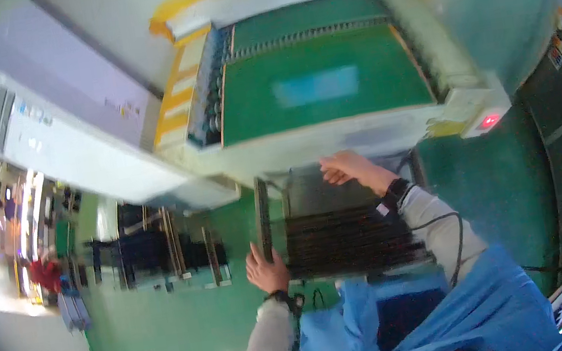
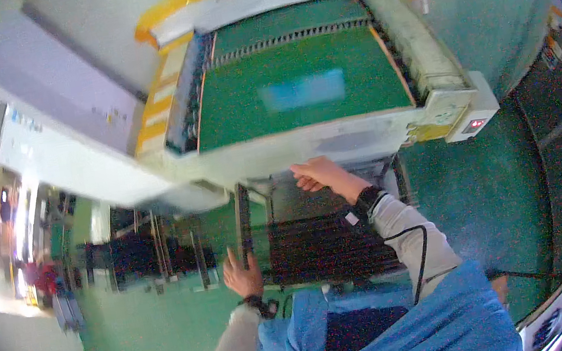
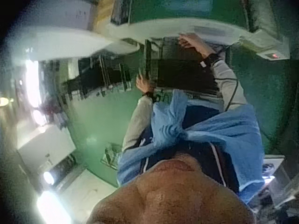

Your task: Placing processed green circuit boards or material sheets onto a storage rack.

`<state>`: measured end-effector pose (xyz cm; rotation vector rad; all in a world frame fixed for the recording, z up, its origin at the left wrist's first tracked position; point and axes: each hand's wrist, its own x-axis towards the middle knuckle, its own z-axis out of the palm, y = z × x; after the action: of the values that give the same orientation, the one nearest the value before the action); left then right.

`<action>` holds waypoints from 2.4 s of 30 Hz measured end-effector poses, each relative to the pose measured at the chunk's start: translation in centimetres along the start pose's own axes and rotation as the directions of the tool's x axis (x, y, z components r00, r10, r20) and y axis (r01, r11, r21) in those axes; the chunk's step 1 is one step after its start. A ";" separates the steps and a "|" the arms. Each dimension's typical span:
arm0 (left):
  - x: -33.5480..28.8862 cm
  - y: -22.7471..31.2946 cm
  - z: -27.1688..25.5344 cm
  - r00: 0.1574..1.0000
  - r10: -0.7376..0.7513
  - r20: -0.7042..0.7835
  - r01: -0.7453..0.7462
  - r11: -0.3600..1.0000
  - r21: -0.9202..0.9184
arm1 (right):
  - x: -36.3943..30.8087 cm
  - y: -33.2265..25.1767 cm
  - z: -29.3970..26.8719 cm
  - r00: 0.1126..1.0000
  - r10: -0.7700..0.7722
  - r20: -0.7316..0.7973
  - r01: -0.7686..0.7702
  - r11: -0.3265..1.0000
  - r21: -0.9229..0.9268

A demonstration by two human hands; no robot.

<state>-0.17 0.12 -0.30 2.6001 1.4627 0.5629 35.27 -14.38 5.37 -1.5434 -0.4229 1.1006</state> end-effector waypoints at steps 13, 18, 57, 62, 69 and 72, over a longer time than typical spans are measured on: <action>0.3 0.8 -0.6 0.994 -0.067 0.084 0.071 0.996 -0.057 | -5.5 7.8 -0.7 0.996 0.082 -0.019 -0.064 0.585 -0.809; 0.1 -0.2 -1.3 0.994 -0.096 0.059 0.100 0.993 -0.067 | -5.7 5.4 1.8 0.994 0.100 -0.053 -0.093 0.458 -0.884; -0.5 -0.4 -2.2 0.993 -0.113 0.030 0.117 0.968 -0.221 | -6.9 12.6 3.8 0.852 -0.456 -0.257 -0.224 0.127 -0.966; -0.3 -0.1 -2.1 0.996 -0.090 0.021 0.093 0.972 -0.217 | -7.3 14.1 3.7 0.798 -0.504 -0.329 -0.273 0.183 -0.944; -0.5 -0.5 -2.6 0.996 -0.083 0.035 0.089 0.970 -0.227 | -7.4 12.1 5.5 0.768 -0.557 -0.316 -0.246 0.199 -0.949; -0.5 -0.3 -2.4 0.996 -0.083 0.020 0.085 0.971 -0.222 | -7.2 12.7 4.7 0.749 -0.596 -0.290 -0.221 0.188 -0.957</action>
<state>-1.54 -0.35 1.67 2.3553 1.4086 0.6599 24.13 -20.95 -2.82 -2.7624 -0.9422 -0.2257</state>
